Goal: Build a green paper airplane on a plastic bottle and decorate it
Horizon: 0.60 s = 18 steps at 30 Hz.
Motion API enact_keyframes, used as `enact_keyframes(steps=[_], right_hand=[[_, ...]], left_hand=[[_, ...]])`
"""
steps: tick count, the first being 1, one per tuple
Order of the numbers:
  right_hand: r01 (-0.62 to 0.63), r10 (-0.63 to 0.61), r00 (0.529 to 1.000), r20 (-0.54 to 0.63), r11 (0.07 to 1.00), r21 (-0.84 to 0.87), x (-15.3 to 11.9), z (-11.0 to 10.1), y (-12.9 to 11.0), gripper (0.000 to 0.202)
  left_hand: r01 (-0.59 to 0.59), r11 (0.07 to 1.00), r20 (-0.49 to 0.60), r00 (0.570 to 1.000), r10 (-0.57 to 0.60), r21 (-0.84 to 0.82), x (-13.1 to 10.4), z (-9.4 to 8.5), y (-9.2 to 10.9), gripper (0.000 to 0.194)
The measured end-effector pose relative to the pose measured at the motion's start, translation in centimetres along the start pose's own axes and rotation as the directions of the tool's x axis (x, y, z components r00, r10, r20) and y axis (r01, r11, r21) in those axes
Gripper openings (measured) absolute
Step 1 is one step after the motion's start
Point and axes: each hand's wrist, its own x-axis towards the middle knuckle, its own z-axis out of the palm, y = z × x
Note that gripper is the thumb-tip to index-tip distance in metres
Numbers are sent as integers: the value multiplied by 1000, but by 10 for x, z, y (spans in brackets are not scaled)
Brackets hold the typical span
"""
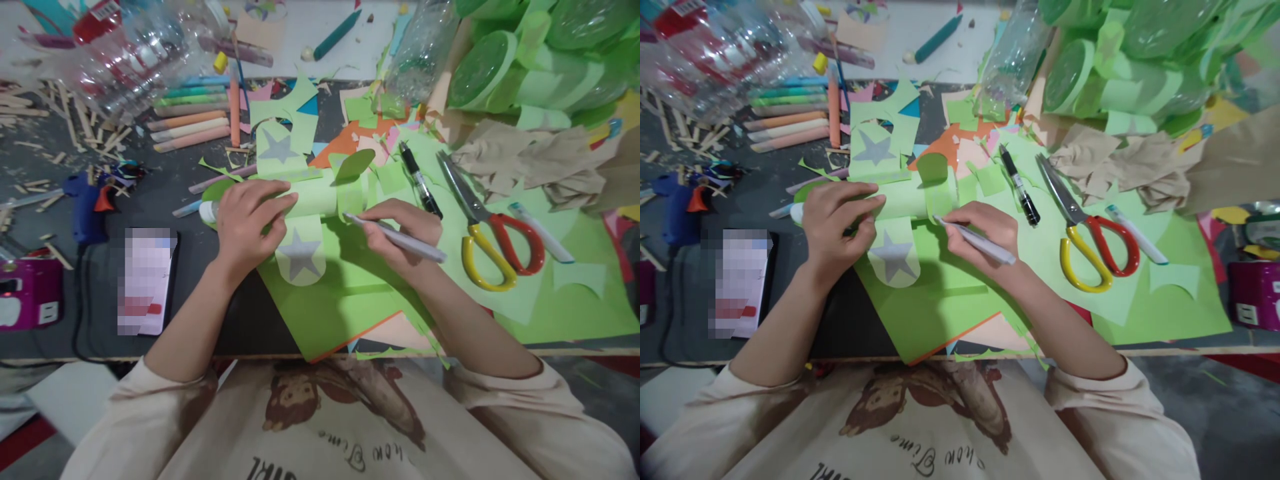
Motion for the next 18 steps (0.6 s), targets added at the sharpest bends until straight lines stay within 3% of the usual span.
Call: enact_keyframes(steps=[4,11,18], right_hand=[[-23,30,992,-125,998,58,0,-3,0,10],[-165,165,984,-67,986,13,3,1,5,13],[-199,200,979,-34,980,26,5,-1,3,12]], left_hand=[[-61,998,-103,993,60,0,1,1,2,25],[-12,1000,-22,1000,12,-8,0,-1,1,25],[-49,998,-60,997,47,-35,0,0,1,27]])
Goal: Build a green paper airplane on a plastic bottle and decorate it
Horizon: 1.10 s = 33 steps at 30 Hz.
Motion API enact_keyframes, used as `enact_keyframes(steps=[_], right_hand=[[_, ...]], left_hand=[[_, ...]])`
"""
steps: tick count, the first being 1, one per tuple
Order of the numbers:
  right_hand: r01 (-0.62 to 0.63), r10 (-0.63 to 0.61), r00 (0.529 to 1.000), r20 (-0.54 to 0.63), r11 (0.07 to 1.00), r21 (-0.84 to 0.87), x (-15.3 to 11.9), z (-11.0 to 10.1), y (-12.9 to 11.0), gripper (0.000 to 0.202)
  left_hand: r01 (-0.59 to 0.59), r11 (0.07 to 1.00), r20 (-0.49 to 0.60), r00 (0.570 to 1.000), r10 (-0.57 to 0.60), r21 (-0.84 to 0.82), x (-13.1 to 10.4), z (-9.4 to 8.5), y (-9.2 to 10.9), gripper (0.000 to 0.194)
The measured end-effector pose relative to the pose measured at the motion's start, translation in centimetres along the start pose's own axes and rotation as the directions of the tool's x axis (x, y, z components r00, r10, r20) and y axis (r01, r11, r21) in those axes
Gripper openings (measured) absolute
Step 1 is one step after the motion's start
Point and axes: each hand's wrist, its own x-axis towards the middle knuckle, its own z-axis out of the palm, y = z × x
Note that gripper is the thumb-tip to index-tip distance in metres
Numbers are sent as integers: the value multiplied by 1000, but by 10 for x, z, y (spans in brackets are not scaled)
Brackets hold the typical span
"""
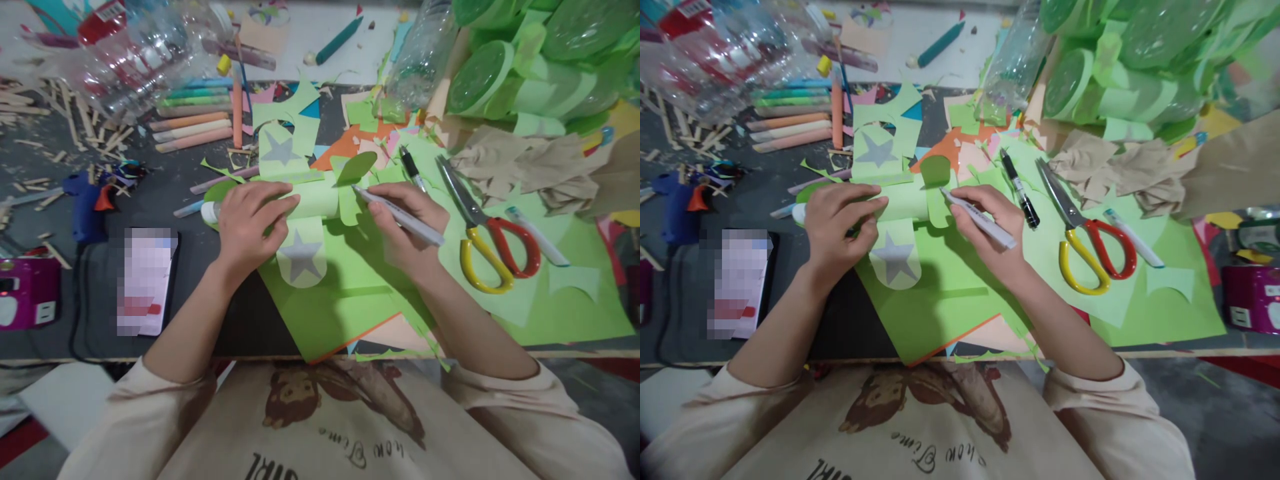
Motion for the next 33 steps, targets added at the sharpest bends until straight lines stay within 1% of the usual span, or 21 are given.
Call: enact_keyframes(steps=[3,6,8,11,12,13,16,18,19,23,25,27,28,30,33], right_hand=[[9,-9,1000,3,1000,-9,0,0,1,11],[41,-41,999,-4,998,-48,-1,-1,2,11],[67,-67,998,-12,995,-70,-1,-1,3,10],[101,-104,994,-26,990,-97,-3,-1,5,9],[115,-119,992,-30,988,-108,-3,-1,5,8],[127,-132,991,-34,985,-118,-3,-1,5,8],[174,-181,983,-35,975,-135,-3,-1,5,8],[214,-219,976,-16,966,-142,-3,-2,5,7],[233,-236,972,0,961,-147,-3,-2,5,8],[317,-316,948,35,926,-204,-2,-4,5,10],[347,-346,937,47,909,-230,-2,-5,5,10],[352,-349,936,57,905,-240,-2,-5,5,13],[352,-349,935,56,905,-239,-2,-5,5,14],[352,-348,936,57,905,-238,-3,-6,5,15],[352,-343,936,78,904,-241,-2,-7,3,17]], left_hand=[[-45,999,-44,998,46,11,1,0,0,26],[-36,999,-23,999,36,20,0,0,0,25],[-15,999,17,1000,14,30,0,-1,-1,25],[51,997,106,993,-57,60,0,-2,0,25],[60,996,118,991,-67,63,0,-2,0,25],[52,997,109,992,-58,58,0,-2,-1,24],[-16,999,19,1000,15,31,0,-1,-1,24],[-34,999,-20,999,34,15,0,0,-2,25],[-29,1000,-20,999,29,6,-1,1,-2,25],[18,999,36,999,-16,-37,-1,1,-2,30],[7,999,14,1000,-6,-42,-1,1,-2,30],[-25,999,-30,999,24,-26,-1,1,-2,27],[-33,999,-35,999,32,-19,-1,1,-2,26],[-12,1000,2,1000,12,-12,-1,1,-2,25],[67,997,96,993,-70,33,0,1,-1,24]])
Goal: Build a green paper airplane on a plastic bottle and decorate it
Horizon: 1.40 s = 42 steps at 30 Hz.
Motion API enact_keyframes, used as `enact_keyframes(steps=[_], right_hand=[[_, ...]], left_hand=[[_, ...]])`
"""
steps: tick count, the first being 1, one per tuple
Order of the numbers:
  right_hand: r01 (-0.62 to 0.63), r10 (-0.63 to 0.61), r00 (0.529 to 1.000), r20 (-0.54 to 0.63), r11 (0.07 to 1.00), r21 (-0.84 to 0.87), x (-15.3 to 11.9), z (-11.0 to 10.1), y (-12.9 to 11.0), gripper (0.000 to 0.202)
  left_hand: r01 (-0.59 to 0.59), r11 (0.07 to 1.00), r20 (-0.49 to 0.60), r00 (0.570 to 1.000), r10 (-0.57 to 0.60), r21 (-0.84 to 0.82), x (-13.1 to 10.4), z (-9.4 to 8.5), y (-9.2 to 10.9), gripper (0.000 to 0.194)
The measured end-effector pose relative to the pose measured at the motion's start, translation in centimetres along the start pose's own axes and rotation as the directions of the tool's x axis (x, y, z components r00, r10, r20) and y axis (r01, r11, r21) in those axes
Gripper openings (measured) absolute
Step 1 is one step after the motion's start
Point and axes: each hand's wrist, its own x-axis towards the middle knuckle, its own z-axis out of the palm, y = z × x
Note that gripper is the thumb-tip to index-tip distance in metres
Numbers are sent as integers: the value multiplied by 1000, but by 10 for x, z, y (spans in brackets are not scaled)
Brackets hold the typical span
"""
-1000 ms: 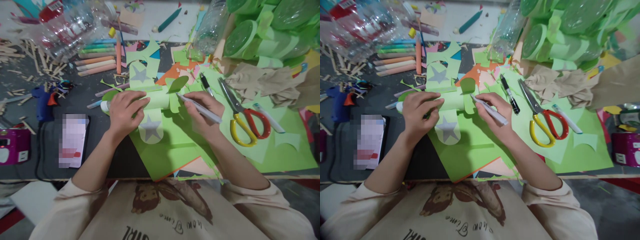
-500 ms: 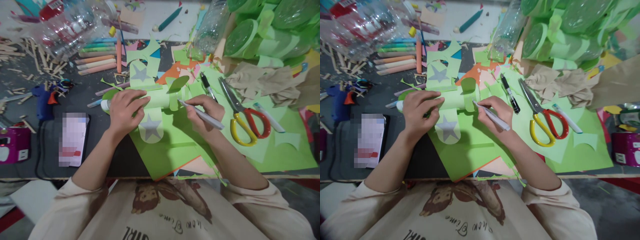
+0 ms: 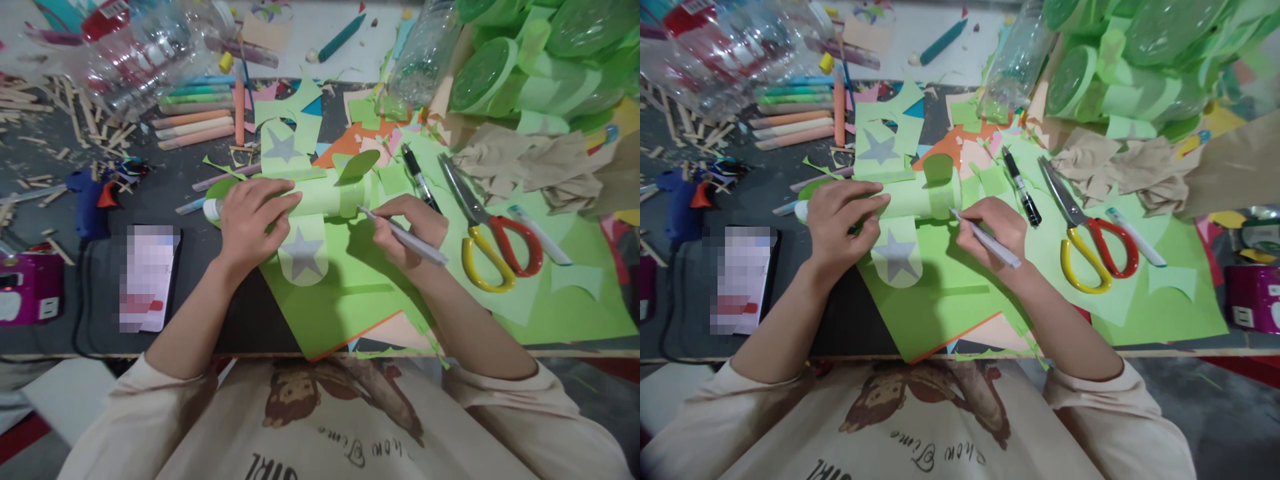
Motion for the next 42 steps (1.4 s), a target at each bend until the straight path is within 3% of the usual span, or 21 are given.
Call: enact_keyframes(steps=[5,8,11,14,20,28,34,39,42], right_hand=[[6,-6,1000,-15,1000,16,-1,2,3,15],[1,16,990,-141,993,115,-6,7,5,12],[-27,75,965,-253,982,186,-10,10,5,15],[-64,92,977,-193,987,146,-8,10,0,8],[-140,139,990,16,985,103,0,8,-8,10],[-219,215,975,50,968,120,-1,10,-9,11],[-234,228,971,67,966,112,1,7,-10,11],[-232,224,972,72,964,128,1,5,-10,10],[-203,204,979,9,971,122,-1,7,-7,9]], left_hand=[[15,1000,-8,1000,-15,4,0,0,1,25],[-58,998,-90,994,56,-23,0,0,1,25],[-3,999,-29,1000,2,-50,1,-2,2,24],[49,997,19,999,-48,-56,1,-3,4,24],[-47,999,-83,996,46,-15,0,0,2,26],[-40,997,-90,995,33,-71,-1,1,0,27],[17,999,10,1000,-17,30,0,1,0,24],[-106,994,-140,984,107,12,3,0,2,24],[-128,992,-161,978,130,22,3,1,1,24]])
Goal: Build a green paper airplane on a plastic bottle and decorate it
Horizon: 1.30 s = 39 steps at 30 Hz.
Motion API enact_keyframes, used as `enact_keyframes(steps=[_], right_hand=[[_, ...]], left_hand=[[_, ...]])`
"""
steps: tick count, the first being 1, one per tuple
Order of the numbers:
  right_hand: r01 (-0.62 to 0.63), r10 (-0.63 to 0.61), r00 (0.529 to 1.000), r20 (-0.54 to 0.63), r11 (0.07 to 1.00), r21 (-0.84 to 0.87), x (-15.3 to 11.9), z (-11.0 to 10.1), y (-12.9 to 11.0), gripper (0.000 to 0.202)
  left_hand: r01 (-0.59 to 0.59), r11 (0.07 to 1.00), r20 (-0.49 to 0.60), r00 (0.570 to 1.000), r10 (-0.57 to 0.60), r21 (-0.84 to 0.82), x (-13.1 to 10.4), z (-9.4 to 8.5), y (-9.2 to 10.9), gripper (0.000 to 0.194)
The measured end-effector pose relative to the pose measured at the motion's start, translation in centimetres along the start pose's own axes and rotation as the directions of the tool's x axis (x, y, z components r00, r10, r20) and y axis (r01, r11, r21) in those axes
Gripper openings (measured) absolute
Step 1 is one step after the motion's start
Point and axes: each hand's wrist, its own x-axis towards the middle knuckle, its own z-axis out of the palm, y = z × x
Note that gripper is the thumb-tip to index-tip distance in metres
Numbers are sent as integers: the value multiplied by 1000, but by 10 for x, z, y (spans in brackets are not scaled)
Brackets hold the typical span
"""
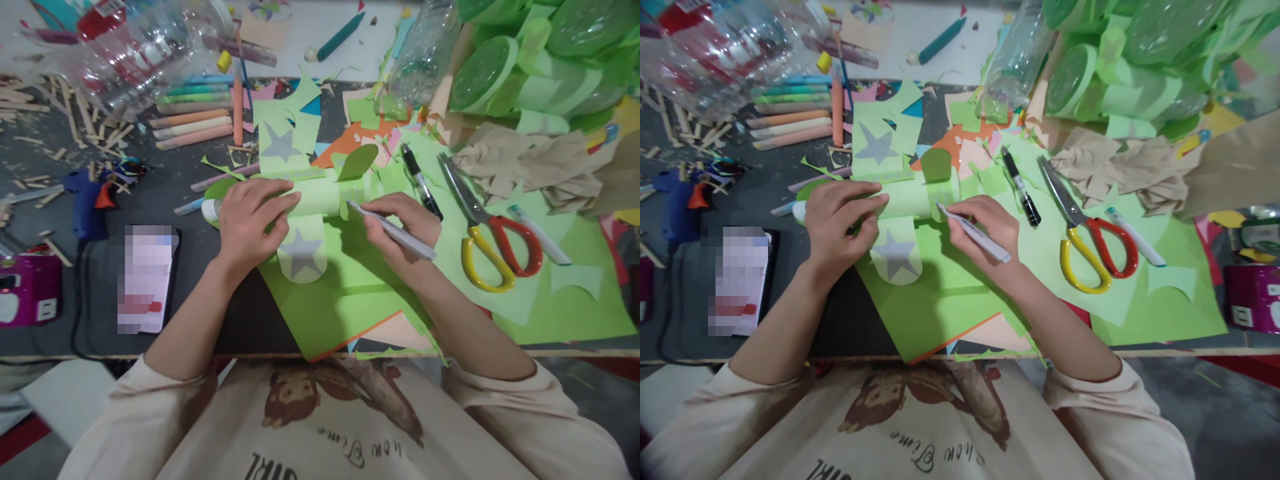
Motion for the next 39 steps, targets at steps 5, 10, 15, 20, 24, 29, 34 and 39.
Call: enact_keyframes(steps=[5,10,15,20,24,29,34,39], right_hand=[[67,-67,997,-30,998,3,-1,0,3,8],[32,-32,999,-30,999,-19,0,-3,3,9],[10,-12,999,-46,999,-39,-1,-2,4,12],[42,-42,996,-85,999,-2,-4,-1,7,10],[31,-31,997,-76,999,6,-5,-1,9,12],[83,-29,953,-302,983,166,-1,-4,10,16],[11,54,959,-278,974,227,2,-7,8,10],[-108,119,992,-41,972,208,2,-5,6,9]], left_hand=[[23,1000,12,1000,-23,6,-2,1,-2,24],[45,999,53,998,-46,28,-1,-1,0,24],[107,994,90,991,-103,-38,-2,-2,0,28],[73,997,40,997,-72,-28,-2,0,0,25],[70,997,41,997,-71,19,0,0,1,23],[104,994,106,989,-107,33,0,-3,2,25],[88,996,109,990,-88,3,-2,-4,0,25],[15,998,-11,1000,-16,-63,-1,-1,-1,27]])
